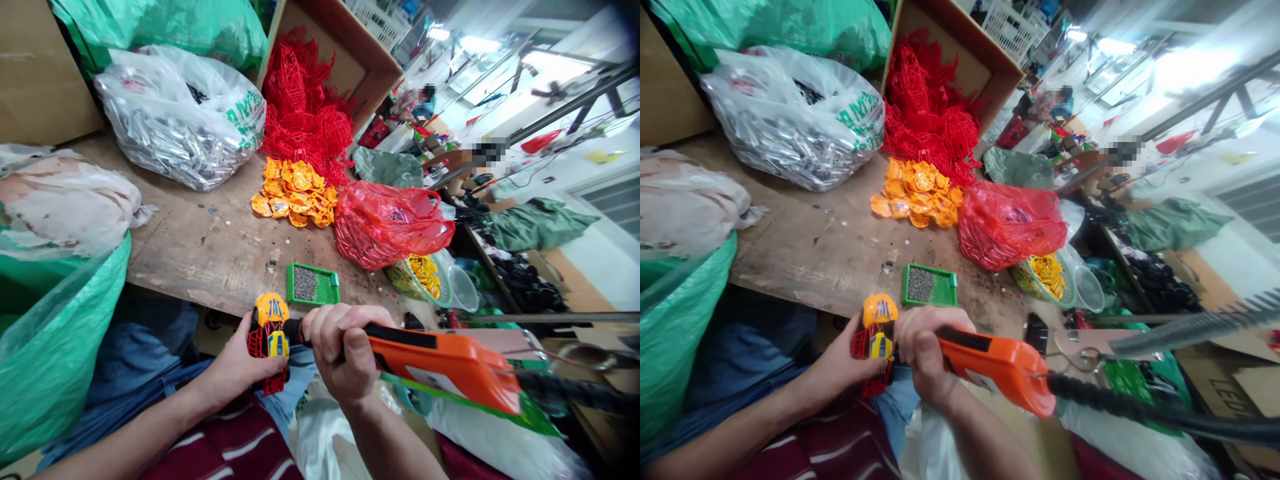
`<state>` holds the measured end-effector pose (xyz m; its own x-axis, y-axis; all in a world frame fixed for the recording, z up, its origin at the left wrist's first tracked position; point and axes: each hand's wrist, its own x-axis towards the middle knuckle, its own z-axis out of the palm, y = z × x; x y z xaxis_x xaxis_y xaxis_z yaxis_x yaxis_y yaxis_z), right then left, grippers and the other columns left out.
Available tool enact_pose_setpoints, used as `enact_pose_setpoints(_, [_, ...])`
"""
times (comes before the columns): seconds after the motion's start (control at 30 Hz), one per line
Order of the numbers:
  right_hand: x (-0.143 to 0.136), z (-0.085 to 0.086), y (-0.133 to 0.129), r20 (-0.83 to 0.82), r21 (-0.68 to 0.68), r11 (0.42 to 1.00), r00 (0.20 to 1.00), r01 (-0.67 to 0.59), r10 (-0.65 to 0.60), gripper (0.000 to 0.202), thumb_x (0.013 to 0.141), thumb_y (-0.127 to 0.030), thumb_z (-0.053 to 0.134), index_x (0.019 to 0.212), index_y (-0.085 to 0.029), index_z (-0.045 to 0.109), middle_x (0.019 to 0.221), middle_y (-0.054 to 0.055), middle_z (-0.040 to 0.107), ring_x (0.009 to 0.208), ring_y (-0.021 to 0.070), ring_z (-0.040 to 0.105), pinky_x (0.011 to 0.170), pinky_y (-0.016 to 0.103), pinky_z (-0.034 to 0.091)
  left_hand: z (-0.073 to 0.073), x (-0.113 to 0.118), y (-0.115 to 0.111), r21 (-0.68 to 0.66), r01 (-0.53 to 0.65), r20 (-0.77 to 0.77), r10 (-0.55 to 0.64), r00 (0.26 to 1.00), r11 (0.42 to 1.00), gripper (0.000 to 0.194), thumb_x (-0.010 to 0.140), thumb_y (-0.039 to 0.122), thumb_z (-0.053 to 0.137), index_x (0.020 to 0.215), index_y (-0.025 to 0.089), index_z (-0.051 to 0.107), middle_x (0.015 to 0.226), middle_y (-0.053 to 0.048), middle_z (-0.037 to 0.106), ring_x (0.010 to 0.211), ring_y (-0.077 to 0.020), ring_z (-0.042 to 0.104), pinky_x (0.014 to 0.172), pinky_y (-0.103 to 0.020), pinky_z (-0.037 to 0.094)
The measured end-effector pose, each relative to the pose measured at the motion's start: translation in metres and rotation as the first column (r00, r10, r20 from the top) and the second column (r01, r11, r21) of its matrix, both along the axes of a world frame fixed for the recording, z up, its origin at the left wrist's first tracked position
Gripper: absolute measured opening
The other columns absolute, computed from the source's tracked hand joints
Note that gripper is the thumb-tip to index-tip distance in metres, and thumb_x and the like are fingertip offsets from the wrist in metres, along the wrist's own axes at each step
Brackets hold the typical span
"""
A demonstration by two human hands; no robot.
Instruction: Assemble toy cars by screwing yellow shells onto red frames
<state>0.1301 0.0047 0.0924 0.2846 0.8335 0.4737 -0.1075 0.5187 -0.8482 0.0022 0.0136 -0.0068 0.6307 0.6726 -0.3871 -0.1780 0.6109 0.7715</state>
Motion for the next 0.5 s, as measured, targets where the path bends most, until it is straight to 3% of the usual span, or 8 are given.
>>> enact_pose_setpoints(0.5, [-0.0004, 0.0035, -0.0068, 0.056, 0.001, 1.000, 0.998, -0.023, 0.023, 0.014, 0.094, -0.026, 0.053, 0.080, -0.025, 0.057, 0.050, -0.008, 0.044, 0.041, 0.0106, 0.042, 0.051, 0.028, 0.043, -0.0015, 0.0007, -0.0001, -0.019, 0.002, 0.014, -0.002, 1.000, 1.000, 0.075, 0.065, 0.031, 0.084, 0.126, 0.021, 0.042, 0.103, -0.003, 0.065, 0.092, -0.0225, 0.064, 0.085, -0.038, 0.051])
